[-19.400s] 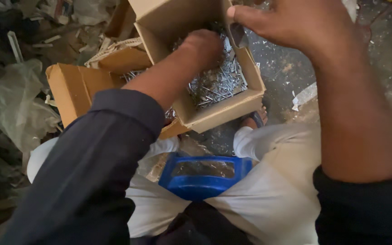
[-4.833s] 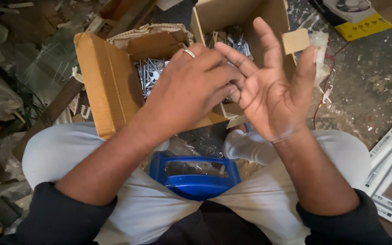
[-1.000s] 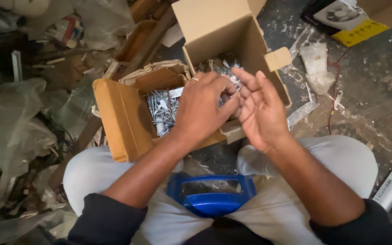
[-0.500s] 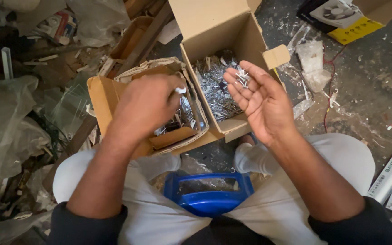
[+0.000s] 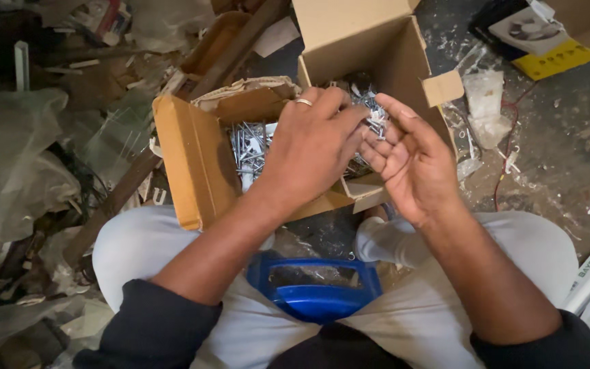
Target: The person sits on a blue stool and sorts metal fasteners by hand. They pick individual screws and bolts from a larger cardboard box and place them into a smaller box, occasionally inspecting them before transferring them.
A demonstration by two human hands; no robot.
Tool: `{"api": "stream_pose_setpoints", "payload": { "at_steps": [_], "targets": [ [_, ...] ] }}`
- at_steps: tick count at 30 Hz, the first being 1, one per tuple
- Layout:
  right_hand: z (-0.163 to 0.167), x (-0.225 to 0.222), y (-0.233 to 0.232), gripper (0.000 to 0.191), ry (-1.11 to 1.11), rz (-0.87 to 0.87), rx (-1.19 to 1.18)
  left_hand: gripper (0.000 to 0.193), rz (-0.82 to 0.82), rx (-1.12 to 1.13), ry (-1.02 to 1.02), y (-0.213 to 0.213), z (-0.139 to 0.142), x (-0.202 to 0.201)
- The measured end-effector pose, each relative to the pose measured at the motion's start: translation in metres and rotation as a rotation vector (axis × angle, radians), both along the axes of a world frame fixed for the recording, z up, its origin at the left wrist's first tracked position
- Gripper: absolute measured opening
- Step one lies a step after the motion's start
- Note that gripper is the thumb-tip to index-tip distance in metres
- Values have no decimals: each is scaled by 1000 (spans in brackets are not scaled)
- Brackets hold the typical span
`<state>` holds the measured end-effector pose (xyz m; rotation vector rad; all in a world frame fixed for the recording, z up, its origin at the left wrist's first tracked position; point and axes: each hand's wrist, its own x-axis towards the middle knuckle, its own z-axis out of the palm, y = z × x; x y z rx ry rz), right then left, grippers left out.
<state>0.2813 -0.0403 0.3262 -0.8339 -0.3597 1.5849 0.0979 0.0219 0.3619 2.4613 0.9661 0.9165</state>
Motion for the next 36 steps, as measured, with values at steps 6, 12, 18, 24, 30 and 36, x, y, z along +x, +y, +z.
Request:
{"api": "stream_pose_setpoints", "payload": {
  "at_steps": [6, 12, 18, 24, 30, 36],
  "targets": [
    [2, -1, -2, 53, -13, 19, -12, 12, 7, -107, -2, 0, -5, 0],
    [4, -1, -3, 54, -11, 25, -9, 14, -16, -104, 23, 1, -2, -1],
    [2, 0, -5, 54, 2, 45, 31, 23, -8, -134, 104, -1, 4, -1],
    [3, -1, -2, 54, 1, 39, 6, 21, 1, -61, 97, -2, 1, -2],
    [8, -1, 2, 52, -64, -28, 1, 17, 9, -83, 43, 4, 1, -8],
    [10, 4, 1, 52, -63, -66, -1, 23, 59, -242, 295, 28, 22, -54]
  ]
}}
